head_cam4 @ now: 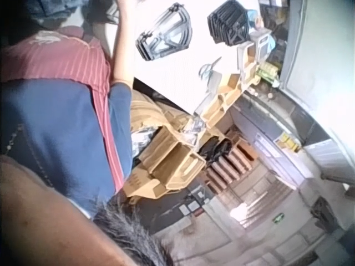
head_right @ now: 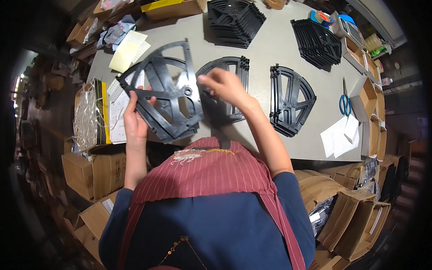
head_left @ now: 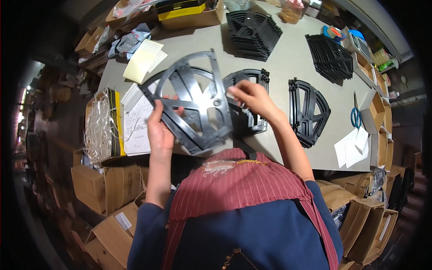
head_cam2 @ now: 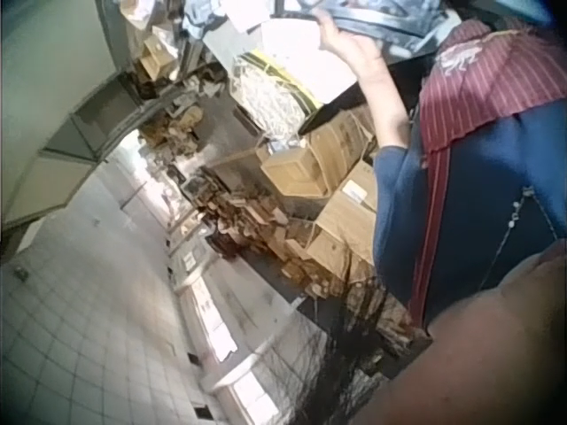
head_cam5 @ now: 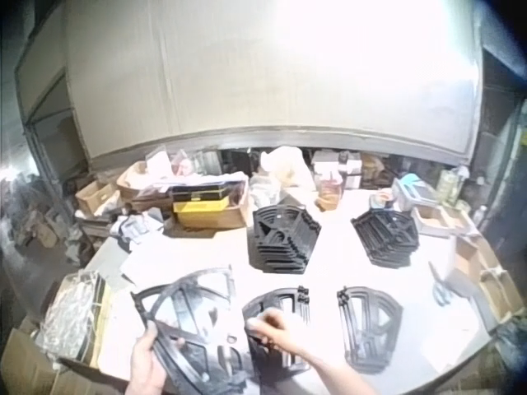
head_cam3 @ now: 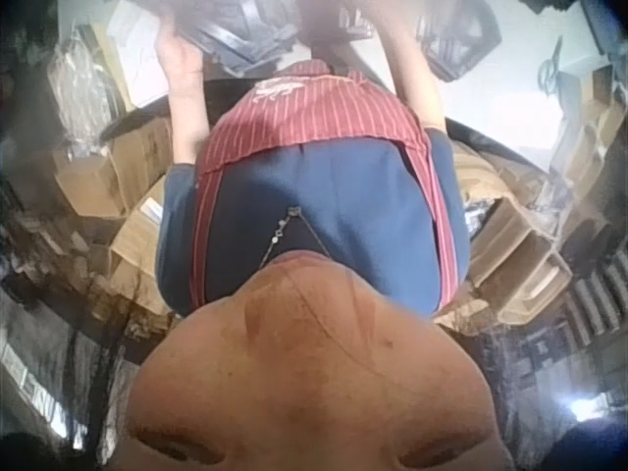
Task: The person assembles black plastic components on a workbench. They pick up individual frames and smaller plastic pieces, fitting them together by hand. The person stacks the assembled units and occasionally handles small white labels or papers.
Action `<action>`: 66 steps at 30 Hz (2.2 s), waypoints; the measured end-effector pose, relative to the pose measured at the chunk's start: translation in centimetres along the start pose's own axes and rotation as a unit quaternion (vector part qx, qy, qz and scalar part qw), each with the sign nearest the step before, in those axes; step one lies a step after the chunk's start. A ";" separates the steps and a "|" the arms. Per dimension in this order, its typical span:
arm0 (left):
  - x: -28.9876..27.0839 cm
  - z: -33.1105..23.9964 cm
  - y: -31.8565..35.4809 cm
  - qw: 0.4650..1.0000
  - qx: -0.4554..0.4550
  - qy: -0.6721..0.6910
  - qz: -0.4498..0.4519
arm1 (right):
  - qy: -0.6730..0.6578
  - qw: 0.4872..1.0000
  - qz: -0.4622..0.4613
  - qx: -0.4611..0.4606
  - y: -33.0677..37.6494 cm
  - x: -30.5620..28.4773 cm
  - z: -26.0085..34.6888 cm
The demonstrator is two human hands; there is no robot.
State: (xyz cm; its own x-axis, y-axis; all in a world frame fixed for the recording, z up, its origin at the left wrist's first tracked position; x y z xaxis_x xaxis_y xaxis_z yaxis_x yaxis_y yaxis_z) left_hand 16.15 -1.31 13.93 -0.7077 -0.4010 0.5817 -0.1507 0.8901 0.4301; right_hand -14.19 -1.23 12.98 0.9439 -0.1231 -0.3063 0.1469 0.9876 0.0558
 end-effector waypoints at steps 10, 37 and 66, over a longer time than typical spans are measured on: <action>2.0 2.7 0.1 0.994 -0.060 -0.034 0.082 | -0.398 0.902 -0.153 0.070 4.7 -11.3 1.8; 8.3 6.8 2.0 0.973 -0.171 -0.054 0.148 | -0.163 0.974 -0.139 0.077 4.5 -6.0 -4.5; 12.1 5.0 4.1 0.971 -0.029 -0.143 0.191 | 0.133 0.968 0.024 -0.213 8.4 -4.2 6.2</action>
State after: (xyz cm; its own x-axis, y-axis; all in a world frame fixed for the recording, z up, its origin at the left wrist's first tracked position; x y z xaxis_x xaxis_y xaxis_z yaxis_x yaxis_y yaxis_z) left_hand 3.49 -1.44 19.30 -0.8684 0.0403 0.4942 0.1937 0.9451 0.2632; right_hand -15.09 6.94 20.67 0.8293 -0.1025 -0.5493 -0.0833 0.9494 -0.3029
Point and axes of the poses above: each hand's wrist, its own y-axis away from the middle knuckle, its own x-axis out of the palm, z = x × y, the point moved 3 cm from there along -y, towards the middle knuckle, and after that the axes turned 13 degrees about -z, right-handed, at the moved point
